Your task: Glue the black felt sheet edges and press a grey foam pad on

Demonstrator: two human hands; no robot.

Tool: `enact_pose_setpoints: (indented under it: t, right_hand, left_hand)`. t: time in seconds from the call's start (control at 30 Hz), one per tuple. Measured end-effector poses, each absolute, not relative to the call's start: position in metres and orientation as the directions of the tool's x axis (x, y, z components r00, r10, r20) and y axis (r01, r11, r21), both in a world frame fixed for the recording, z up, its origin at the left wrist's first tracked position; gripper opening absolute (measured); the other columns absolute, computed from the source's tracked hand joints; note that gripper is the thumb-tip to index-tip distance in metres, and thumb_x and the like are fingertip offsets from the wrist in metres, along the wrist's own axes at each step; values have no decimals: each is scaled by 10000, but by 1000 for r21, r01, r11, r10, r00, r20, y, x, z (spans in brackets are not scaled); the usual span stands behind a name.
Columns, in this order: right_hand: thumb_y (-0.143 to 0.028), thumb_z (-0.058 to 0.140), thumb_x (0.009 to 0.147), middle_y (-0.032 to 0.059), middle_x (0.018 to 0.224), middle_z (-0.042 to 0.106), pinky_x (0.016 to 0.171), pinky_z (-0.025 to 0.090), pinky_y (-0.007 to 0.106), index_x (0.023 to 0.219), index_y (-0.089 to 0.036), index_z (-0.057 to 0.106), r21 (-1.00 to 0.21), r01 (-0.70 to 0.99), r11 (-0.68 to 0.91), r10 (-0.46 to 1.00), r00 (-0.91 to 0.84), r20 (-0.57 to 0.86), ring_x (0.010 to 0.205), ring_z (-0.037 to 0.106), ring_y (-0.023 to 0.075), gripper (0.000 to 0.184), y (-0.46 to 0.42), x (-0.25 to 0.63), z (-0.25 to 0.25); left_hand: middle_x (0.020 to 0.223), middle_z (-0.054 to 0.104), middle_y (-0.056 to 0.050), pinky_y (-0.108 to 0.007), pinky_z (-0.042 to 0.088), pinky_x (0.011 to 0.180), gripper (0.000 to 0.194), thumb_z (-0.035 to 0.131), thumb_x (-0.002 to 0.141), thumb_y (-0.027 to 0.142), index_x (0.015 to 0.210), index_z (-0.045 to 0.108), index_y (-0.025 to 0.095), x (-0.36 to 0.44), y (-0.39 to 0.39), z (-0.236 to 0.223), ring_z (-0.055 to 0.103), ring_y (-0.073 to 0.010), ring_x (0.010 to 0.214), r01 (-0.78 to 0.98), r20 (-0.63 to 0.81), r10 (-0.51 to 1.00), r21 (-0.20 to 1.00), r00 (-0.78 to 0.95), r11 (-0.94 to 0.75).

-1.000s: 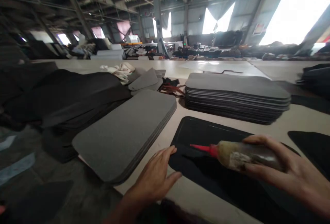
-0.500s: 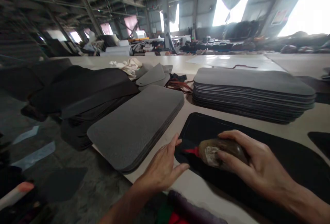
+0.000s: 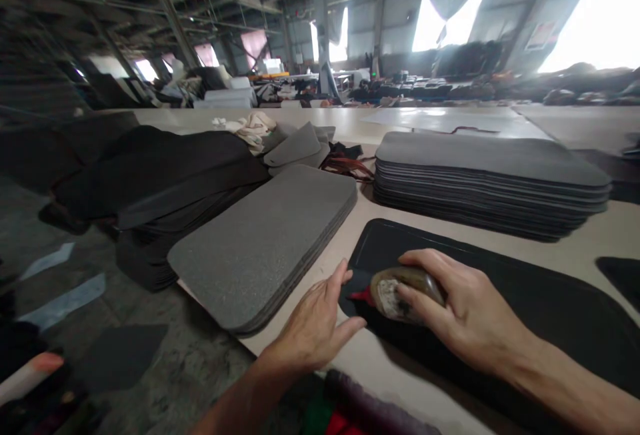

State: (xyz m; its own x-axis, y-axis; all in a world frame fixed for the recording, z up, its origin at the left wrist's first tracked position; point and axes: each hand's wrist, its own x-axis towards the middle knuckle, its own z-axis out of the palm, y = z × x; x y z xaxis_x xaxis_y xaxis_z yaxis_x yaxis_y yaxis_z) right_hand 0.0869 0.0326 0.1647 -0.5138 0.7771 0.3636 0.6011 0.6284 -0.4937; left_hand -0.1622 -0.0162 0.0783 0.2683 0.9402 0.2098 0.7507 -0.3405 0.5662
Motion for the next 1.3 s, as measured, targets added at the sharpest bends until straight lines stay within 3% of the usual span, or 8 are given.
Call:
enact_pose_setpoints:
  t: [0.5,0.83,1.3]
  right_hand:
    - [-374,495,942,64,948,656,731,441,346,1089,-197,610,-441,665,603,795,-541,274,791,617,221,257,42,73,180]
    - [-335,506,941,40,855,611,679,357,323,977,-218,567,-350,728,589,803,-575,155,749,586,220,136,44,62,202]
    - [-322,517,945,42,855,621,689,357,317,965,-216,571,-324,763,560,824,-555,118,789,606,227,121,43,63,211]
  left_hand:
    - [1535,442,-144,-524,392,1155,962,679,908,342,1575,-11,275,-162,-16,78,451,-288,1391,763,212,939,546,272,-345]
    - [1468,537,-79,-493,410,1136,1051,714,881,307,1570,-79,319,-160,-14,79,503,-269,1338,802,226,929,471,293,-367]
    - [1465,537,-90,-513,415,1130,1013,708,896,378,1573,-42,309,-161,-15,75,496,-286,1344,800,242,921,458,306,-387]
